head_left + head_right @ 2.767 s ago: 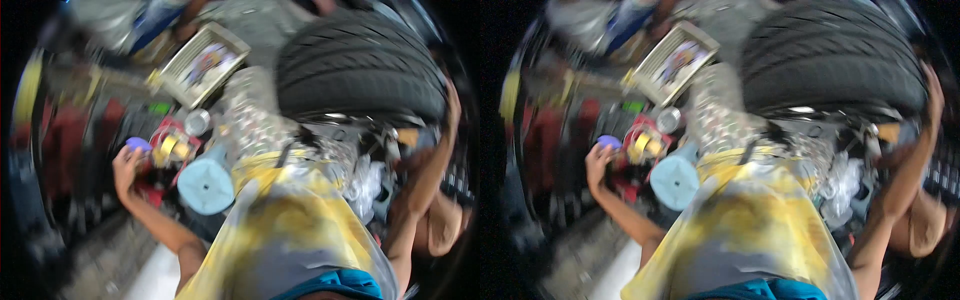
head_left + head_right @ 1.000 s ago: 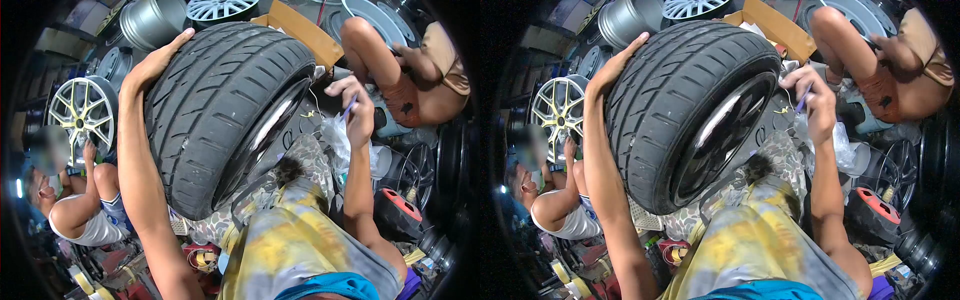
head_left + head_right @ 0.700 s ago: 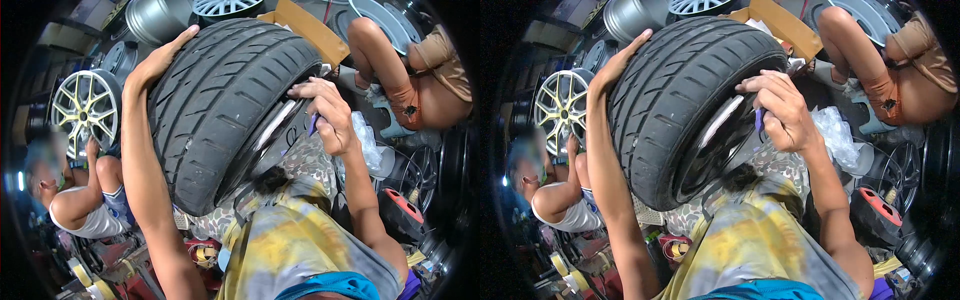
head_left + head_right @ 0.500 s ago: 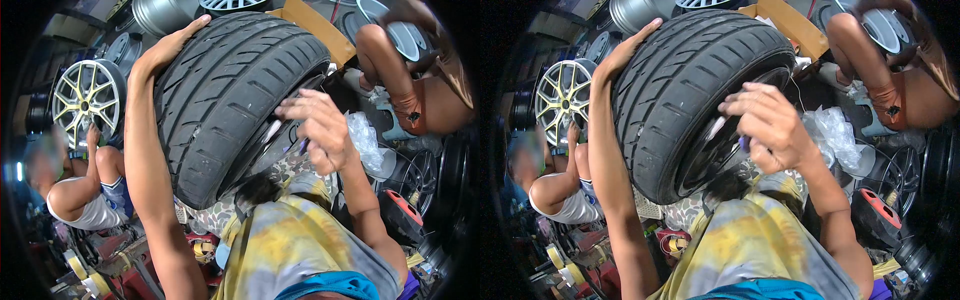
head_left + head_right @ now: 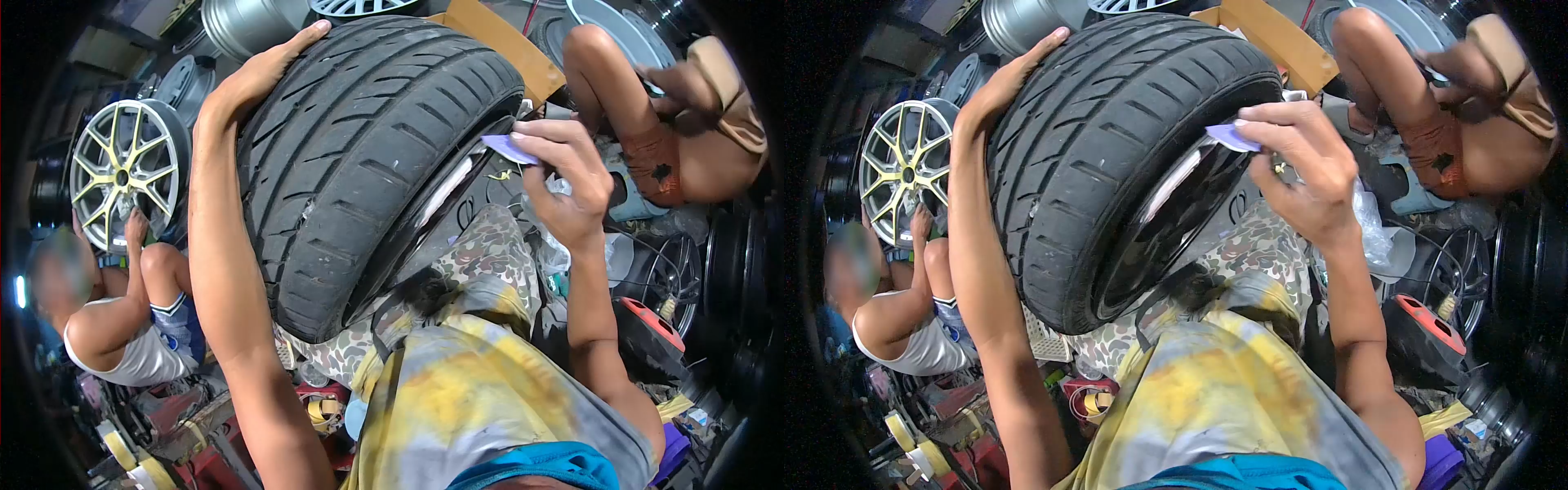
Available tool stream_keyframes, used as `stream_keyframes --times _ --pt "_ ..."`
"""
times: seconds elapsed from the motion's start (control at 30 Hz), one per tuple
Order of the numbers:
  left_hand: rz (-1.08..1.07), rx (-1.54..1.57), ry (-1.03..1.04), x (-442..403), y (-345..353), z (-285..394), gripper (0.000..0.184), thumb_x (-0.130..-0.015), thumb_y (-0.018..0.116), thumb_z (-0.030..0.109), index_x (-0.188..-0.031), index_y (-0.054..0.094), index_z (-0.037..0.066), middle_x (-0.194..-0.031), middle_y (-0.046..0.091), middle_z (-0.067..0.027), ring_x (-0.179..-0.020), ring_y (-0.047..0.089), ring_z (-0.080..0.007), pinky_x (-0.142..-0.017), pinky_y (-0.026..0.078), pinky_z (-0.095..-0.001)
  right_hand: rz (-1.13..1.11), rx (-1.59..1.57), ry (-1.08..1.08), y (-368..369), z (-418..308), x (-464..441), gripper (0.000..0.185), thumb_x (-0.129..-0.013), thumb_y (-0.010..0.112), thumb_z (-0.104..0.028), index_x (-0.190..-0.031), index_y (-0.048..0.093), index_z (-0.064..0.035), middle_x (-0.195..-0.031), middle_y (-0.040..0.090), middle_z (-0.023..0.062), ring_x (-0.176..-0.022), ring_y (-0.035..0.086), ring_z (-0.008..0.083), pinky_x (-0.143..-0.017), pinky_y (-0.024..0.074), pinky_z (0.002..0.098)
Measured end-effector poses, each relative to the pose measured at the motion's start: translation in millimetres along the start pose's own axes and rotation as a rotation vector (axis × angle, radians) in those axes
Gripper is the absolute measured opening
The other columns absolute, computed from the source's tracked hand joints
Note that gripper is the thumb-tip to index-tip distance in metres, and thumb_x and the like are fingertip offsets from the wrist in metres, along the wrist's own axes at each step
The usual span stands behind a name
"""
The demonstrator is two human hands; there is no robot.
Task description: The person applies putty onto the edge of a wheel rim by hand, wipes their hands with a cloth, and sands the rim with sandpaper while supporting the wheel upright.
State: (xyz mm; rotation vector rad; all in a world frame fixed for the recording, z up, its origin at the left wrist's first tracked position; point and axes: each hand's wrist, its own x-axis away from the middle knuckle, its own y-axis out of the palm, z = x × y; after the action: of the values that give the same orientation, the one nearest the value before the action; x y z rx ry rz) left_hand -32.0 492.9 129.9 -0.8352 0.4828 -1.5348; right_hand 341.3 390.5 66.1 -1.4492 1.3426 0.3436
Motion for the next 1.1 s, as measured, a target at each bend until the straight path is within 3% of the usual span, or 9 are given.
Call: stream_keyframes --times 0.37,0.43,0.57,0.67,0.77,0.87,0.93,1.03,1.1 --pt "-0.028 0.06 -0.039 0.8 0.1 5.7 0.08 -0.093 0.058 0.073 -0.146 0.061 0.013 -0.145 0.061 -0.0145 -0.133 0.057 -0.0236 -0.115 0.038 -0.0289 -0.188 0.08 -0.052 8.1 -9.5 -5.5 0.034 -0.071 0.071 0.008 -0.104 0.072 -0.0026 -0.101 0.072 0.0092 -0.099 0.068 0.0291 -0.087 0.056 0.0397" --pt "0.04 0.013 0.066 -1.7 2.5 3.5 0.082 -0.091 0.06 0.074 -0.143 0.064 0.012 -0.141 0.064 -0.0158 -0.127 0.061 -0.0239 -0.111 0.042 -0.0304 -0.211 0.161 -0.1 9.7 -11.6 -4.5 0.033 -0.072 0.072 0.007 -0.104 0.073 -0.003 -0.101 0.072 0.0089 -0.101 0.067 0.0291 -0.089 0.0551 0.0396" --pt "-0.074 0.135 -0.074 -11.5 1.7 -0.6 0.081 -0.091 0.059 0.075 -0.141 0.066 0.012 -0.139 0.065 -0.016 -0.124 0.063 -0.0248 -0.108 0.046 -0.032 -0.264 -0.114 -0.153 25.9 -52.6 -3.1 0.026 -0.074 0.072 0.003 -0.099 0.073 -0.0027 -0.101 0.072 0.008 -0.102 0.068 0.0275 -0.09 0.0553 0.0397" --pt "0.082 -0.041 0.113 -14.9 1.4 -9.6 0.081 -0.089 0.06 0.076 -0.139 0.068 0.012 -0.138 0.066 -0.0157 -0.121 0.065 -0.0246 -0.105 0.048 -0.0324 -0.217 -0.013 -0.088 15.8 -20.7 -0.5 0.023 -0.076 0.073 0.002 -0.099 0.073 -0.0031 -0.098 0.072 0.0086 -0.096 0.07 0.0269 -0.087 0.0571 0.0406" --pt "-0.038 0.099 -0.026 -6.0 2.2 5.0 0.079 -0.091 0.058 0.076 -0.139 0.068 0.014 -0.138 0.066 -0.017 -0.123 0.064 -0.026 -0.107 0.047 -0.0311 -0.182 0.062 0.018 13.2 -6.7 2.3 0.023 -0.076 0.074 0.002 -0.098 0.073 -0.0028 -0.099 0.073 0.0107 -0.095 0.071 0.0282 -0.085 0.0584 0.0407" --pt "-0.043 0.023 0.048 -21.3 3.6 -11.9 0.07 -0.099 0.05 0.069 -0.146 0.062 0.018 -0.146 0.061 -0.0142 -0.133 0.058 -0.0261 -0.115 0.04 -0.0309 -0.218 -0.183 -0.104 30.7 -66.9 -0.4 0.021 -0.074 0.072 0.005 -0.094 0.073 -0.0013 -0.099 0.074 0.0142 -0.093 0.071 0.0301 -0.084 0.0581 0.0396" --pt "-0.005 -0.163 0.397 -38.4 -3.4 -37.0 0.061 -0.106 0.041 0.06 -0.153 0.053 0.022 -0.155 0.053 -0.0079 -0.143 0.049 -0.024 -0.121 0.031 -0.0314 -0.185 -0.105 -0.041 23.4 -35.8 -1.9 0.019 -0.074 0.072 0.005 -0.092 0.073 -0.0026 -0.096 0.073 0.0126 -0.093 0.071 0.029 -0.085 0.0581 0.0392" --pt "-0.049 -0.138 0.335 -33.6 0.6 -27.0 0.057 -0.109 0.038 0.056 -0.156 0.047 0.025 -0.16 0.048 -0.0034 -0.146 0.044 -0.0219 -0.123 0.028 -0.0319 -0.16 0.024 0.091 15.7 -16.7 -5.6 0.017 -0.073 0.072 0.004 -0.087 0.072 -0.0048 -0.091 0.072 0.0098 -0.092 0.071 0.0268 -0.086 0.0579 0.0382" --pt "-0.074 -0.098 0.329 -21.6 4.2 -6.6 0.056 -0.109 0.039 0.056 -0.156 0.048 0.027 -0.16 0.048 -0.0041 -0.147 0.043 -0.0223 -0.123 0.027 -0.0318 -0.264 -0.144 -0.09 20.4 -42.1 -6.6 0.017 -0.073 0.071 0.006 -0.088 0.072 -0.0035 -0.09 0.072 0.0106 -0.091 0.071 0.027 -0.086 0.0572 0.0381"
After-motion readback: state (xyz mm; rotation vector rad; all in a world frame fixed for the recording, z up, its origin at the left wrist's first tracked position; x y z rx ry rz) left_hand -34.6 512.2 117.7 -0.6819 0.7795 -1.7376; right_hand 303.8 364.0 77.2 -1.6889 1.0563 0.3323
